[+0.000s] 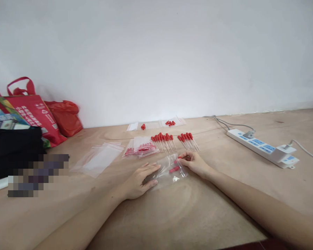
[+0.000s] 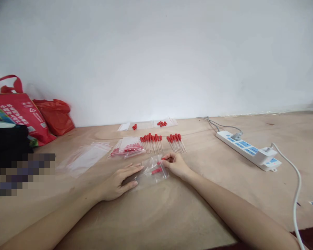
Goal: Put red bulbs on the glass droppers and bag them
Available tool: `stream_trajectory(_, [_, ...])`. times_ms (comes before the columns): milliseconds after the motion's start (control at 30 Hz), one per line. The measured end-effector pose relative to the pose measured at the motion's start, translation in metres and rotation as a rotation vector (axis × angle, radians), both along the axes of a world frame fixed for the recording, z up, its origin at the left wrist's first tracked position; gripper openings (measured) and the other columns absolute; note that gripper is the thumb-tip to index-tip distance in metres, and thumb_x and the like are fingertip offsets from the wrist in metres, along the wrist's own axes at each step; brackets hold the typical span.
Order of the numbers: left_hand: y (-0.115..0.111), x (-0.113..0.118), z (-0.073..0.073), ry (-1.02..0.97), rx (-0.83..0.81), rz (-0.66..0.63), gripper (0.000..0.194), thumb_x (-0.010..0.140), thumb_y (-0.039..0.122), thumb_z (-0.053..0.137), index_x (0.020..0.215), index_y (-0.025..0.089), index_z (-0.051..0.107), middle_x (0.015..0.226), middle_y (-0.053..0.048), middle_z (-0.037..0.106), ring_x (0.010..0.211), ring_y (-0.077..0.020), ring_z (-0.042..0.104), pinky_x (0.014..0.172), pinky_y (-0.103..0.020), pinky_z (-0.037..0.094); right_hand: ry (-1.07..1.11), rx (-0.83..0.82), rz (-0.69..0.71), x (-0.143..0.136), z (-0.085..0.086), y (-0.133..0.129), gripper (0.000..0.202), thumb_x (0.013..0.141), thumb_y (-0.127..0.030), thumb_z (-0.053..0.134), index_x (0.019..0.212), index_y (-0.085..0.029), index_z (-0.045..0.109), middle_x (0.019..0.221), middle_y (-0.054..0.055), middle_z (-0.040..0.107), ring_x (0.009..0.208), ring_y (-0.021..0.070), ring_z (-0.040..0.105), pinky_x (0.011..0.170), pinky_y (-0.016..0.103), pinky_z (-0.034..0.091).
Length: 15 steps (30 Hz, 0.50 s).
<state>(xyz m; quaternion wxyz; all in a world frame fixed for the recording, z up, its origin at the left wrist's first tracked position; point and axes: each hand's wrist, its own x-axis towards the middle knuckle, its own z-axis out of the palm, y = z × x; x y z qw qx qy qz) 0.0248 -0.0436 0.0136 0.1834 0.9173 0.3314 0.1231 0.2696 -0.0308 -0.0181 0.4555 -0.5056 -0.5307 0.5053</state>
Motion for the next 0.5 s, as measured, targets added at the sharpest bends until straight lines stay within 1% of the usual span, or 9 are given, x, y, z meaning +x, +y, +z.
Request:
stream_trajectory(67, [0.0,0.0,-0.001,-0.013,0.001,0.003,0.045,0.084,0.033,0.044,0.127,0.023,0.037,0.13,-0.004,0.043,0.121,-0.0198,0.037,0.104,-0.042,0.024,-0.16,0.093,0.078,0.001,0.0,-0.002,0.023,0.061,-0.036,0.065,0.067,-0.015,0.056,0.065,0.001,0.056,0.06,0.0113,0.053,0.057,0.025,0.044])
stream_trajectory(133, [0.0,0.0,-0.001,-0.027,0.003,0.002,0.045,0.083,0.032,0.045,0.127,0.024,0.038,0.129,-0.003,0.044,0.12,-0.0199,0.038,0.104,-0.042,0.024,-0.311,0.246,0.151,0.002,0.0,-0.003,0.019,0.067,-0.034,0.06,0.063,-0.016,0.061,0.076,0.004,0.057,0.07,0.0129,0.054,0.063,0.026,0.044])
stream_trajectory(200, [0.001,-0.001,-0.002,-0.034,-0.001,-0.005,0.043,0.083,0.032,0.045,0.125,0.024,0.04,0.128,-0.003,0.045,0.12,-0.02,0.038,0.104,-0.042,0.023,-0.419,0.365,0.212,0.006,0.002,-0.001,0.02,0.072,-0.031,0.054,0.061,-0.016,0.063,0.085,0.004,0.057,0.078,0.0133,0.054,0.069,0.025,0.043])
stream_trajectory(233, [0.002,-0.001,-0.003,-0.038,-0.002,-0.012,0.042,0.083,0.032,0.045,0.125,0.024,0.041,0.128,-0.003,0.046,0.12,-0.0201,0.038,0.104,-0.042,0.023,-0.465,0.386,0.216,0.009,0.003,0.003,0.021,0.073,-0.029,0.052,0.061,-0.016,0.063,0.084,0.004,0.057,0.076,0.0131,0.054,0.068,0.025,0.042])
stream_trajectory(300, [0.003,-0.002,-0.004,-0.042,-0.008,-0.03,0.04,0.084,0.032,0.045,0.123,0.024,0.043,0.127,-0.003,0.046,0.12,-0.0201,0.038,0.104,-0.042,0.023,-0.577,0.368,0.145,0.018,0.007,0.015,0.019,0.073,-0.027,0.051,0.063,-0.016,0.063,0.075,0.003,0.059,0.068,0.0125,0.054,0.063,0.024,0.041])
stream_trajectory(367, [0.003,-0.002,-0.005,-0.043,-0.01,-0.039,0.039,0.084,0.032,0.045,0.122,0.023,0.045,0.127,-0.003,0.046,0.12,-0.0202,0.038,0.104,-0.042,0.022,-0.734,0.343,-0.021,0.026,0.011,0.033,0.013,0.072,-0.023,0.051,0.067,-0.016,0.061,0.069,0.002,0.06,0.064,0.0131,0.054,0.06,0.024,0.039])
stream_trajectory(433, [0.004,-0.003,-0.005,-0.039,-0.012,-0.039,0.04,0.084,0.032,0.044,0.123,0.022,0.044,0.128,-0.004,0.046,0.121,-0.0203,0.037,0.104,-0.043,0.022,-0.879,0.333,-0.174,0.032,0.016,0.051,0.009,0.07,-0.019,0.051,0.072,-0.015,0.059,0.074,0.005,0.061,0.07,0.0147,0.055,0.063,0.024,0.038])
stream_trajectory(500, [0.003,-0.003,-0.004,-0.037,-0.016,-0.032,0.04,0.084,0.033,0.044,0.123,0.022,0.044,0.128,-0.004,0.045,0.121,-0.0204,0.036,0.104,-0.043,0.022,-1.0,0.288,-0.275,0.032,0.02,0.067,0.012,0.07,-0.017,0.051,0.08,-0.014,0.057,0.082,0.008,0.062,0.077,0.0171,0.056,0.065,0.025,0.038])
